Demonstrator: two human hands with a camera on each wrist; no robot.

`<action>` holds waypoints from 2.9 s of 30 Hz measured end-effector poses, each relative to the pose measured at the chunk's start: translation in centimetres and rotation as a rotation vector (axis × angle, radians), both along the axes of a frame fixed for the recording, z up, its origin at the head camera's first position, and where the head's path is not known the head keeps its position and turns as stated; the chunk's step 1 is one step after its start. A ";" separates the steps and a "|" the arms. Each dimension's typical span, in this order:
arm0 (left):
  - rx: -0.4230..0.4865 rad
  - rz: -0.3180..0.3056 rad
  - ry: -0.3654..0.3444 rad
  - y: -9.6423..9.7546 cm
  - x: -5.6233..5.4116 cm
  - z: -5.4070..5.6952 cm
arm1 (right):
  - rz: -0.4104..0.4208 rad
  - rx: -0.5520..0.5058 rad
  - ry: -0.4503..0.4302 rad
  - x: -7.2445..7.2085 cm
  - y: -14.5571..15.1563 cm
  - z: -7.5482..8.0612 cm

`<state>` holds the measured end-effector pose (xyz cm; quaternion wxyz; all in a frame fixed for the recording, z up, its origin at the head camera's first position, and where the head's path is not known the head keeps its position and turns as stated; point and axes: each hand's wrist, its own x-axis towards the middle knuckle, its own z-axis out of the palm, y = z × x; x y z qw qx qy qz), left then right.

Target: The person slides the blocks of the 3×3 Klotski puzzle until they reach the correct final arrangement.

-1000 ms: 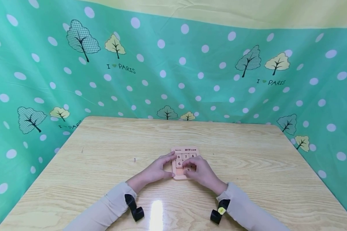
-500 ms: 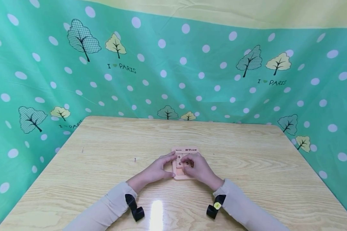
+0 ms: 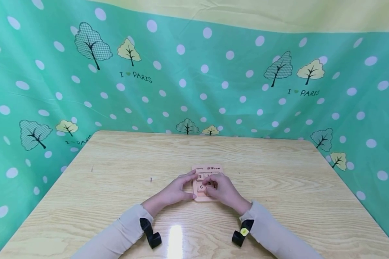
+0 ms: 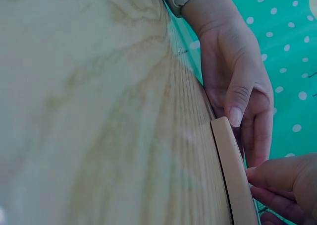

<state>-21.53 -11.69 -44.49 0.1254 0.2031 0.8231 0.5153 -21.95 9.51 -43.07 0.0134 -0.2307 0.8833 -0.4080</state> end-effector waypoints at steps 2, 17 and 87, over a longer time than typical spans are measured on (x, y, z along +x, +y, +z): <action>0.001 0.001 0.000 0.0 0.0 0.0 | 0.006 0.008 -0.008 0.2 0.1 -0.1; 0.007 -0.001 -0.014 -0.2 0.0 -0.2 | 0.075 -0.025 -0.037 1.1 0.3 -0.4; -0.018 0.014 0.013 0.1 0.1 -0.3 | -0.130 -0.038 -0.085 -1.8 1.7 0.3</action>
